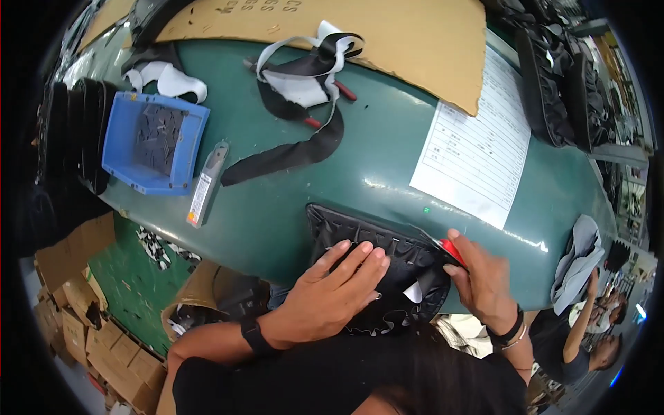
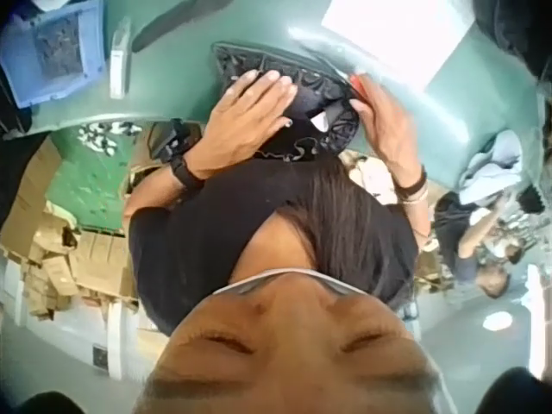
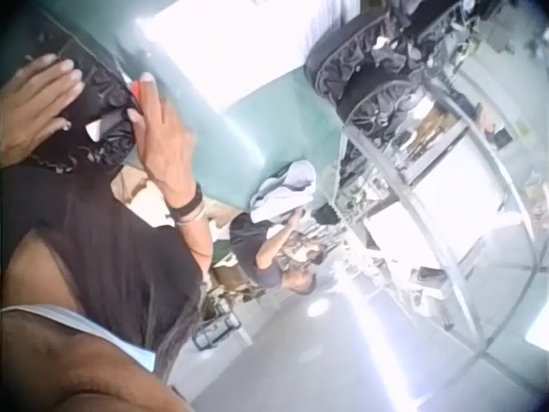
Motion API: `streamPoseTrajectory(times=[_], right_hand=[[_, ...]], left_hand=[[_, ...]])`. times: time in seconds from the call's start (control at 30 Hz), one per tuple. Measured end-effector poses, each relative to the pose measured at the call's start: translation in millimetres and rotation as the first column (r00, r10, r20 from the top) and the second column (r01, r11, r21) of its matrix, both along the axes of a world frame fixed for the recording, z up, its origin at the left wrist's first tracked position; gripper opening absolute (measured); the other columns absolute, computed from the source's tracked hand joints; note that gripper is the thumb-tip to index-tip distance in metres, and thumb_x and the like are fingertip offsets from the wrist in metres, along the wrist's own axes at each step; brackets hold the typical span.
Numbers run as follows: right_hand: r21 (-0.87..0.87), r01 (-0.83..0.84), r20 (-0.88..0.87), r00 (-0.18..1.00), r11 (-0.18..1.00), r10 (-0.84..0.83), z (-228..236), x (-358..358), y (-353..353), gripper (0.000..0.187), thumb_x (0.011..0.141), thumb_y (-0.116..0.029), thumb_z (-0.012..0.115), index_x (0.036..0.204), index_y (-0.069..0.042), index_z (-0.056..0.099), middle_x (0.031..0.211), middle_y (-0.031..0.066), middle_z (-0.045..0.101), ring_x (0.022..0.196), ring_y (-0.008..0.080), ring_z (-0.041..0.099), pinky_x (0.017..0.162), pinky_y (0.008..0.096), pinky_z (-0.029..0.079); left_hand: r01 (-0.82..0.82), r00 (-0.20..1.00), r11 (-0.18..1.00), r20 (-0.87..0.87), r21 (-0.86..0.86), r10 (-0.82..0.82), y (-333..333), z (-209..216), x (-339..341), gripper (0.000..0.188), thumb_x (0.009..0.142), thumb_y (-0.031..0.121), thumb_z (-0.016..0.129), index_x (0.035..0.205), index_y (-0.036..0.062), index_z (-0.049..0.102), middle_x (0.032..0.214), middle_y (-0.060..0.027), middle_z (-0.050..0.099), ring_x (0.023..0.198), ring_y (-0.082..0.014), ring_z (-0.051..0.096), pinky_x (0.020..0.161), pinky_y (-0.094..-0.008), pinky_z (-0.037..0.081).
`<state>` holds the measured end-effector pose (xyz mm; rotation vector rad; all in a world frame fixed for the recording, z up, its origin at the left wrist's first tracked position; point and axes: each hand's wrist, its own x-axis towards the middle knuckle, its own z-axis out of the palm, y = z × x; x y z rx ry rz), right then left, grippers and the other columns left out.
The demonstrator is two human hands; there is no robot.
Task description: The person trims and finishes upholstered chair backrests by cutting fabric scraps and cardboard with a utility knife and pliers.
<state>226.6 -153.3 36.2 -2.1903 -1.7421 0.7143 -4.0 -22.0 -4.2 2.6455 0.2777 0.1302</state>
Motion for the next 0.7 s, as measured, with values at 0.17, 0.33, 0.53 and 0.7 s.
streamPoseTrajectory(times=[0.17, 0.33, 0.53, 0.7], right_hand=[[-0.038, -0.444, 0.108, 0.889, 0.895, 0.445, 11.7, 7.3, 50.0, 0.056, 0.078, -0.008, 0.066, 0.132, -0.017, 0.052, 0.071, 0.0083, 0.051, 0.056, 0.0221, 0.056, 0.046, 0.0329, 0.043], [-0.154, -0.581, 0.106, 0.794, 0.799, 0.598, 22.8, 1.6, 77.0, 0.064, 0.080, -0.006, 0.058, 0.139, -0.024, 0.043, 0.068, 0.0095, 0.044, 0.053, 0.0239, 0.053, 0.045, 0.0344, 0.041], [-0.264, -0.494, 0.018, 0.856, 0.829, 0.516, 31.1, 29.3, 30.3, 0.063, 0.079, -0.002, 0.054, 0.138, -0.025, 0.044, 0.068, 0.0113, 0.044, 0.054, 0.0264, 0.053, 0.044, 0.0377, 0.041], [-0.305, -0.304, 0.036, 0.943, 0.902, 0.330, 35.9, 23.3, -26.1, 0.058, 0.083, -0.004, 0.054, 0.136, -0.024, 0.045, 0.067, 0.0102, 0.044, 0.055, 0.0264, 0.053, 0.046, 0.0383, 0.041]], left_hand=[[-0.049, 0.985, 0.997, 0.161, -0.059, 0.058, -1.7, -7.5, -3.9, 0.040, 0.088, 0.024, 0.061, 0.119, 0.0000, 0.060, 0.123, -0.0083, 0.058, 0.120, -0.0232, 0.051, 0.109, -0.0408, 0.034], [-0.064, 0.983, 0.994, 0.165, -0.084, 0.077, 0.0, -8.3, -3.2, 0.039, 0.084, 0.021, 0.064, 0.119, 0.0031, 0.062, 0.120, -0.0062, 0.060, 0.117, -0.0213, 0.054, 0.107, -0.0395, 0.036], [-0.016, 0.991, 0.988, 0.130, -0.152, 0.036, 8.9, -5.9, -6.6, 0.038, 0.084, 0.015, 0.054, 0.120, 0.0028, 0.060, 0.119, -0.0079, 0.060, 0.114, -0.0207, 0.056, 0.105, -0.0361, 0.038], [-0.085, 0.995, 0.993, 0.053, -0.088, 0.090, 14.9, 17.6, 18.0, 0.041, 0.079, 0.012, 0.059, 0.120, 0.0066, 0.061, 0.104, -0.0052, 0.061, 0.097, -0.0193, 0.058, 0.085, -0.0340, 0.043]])
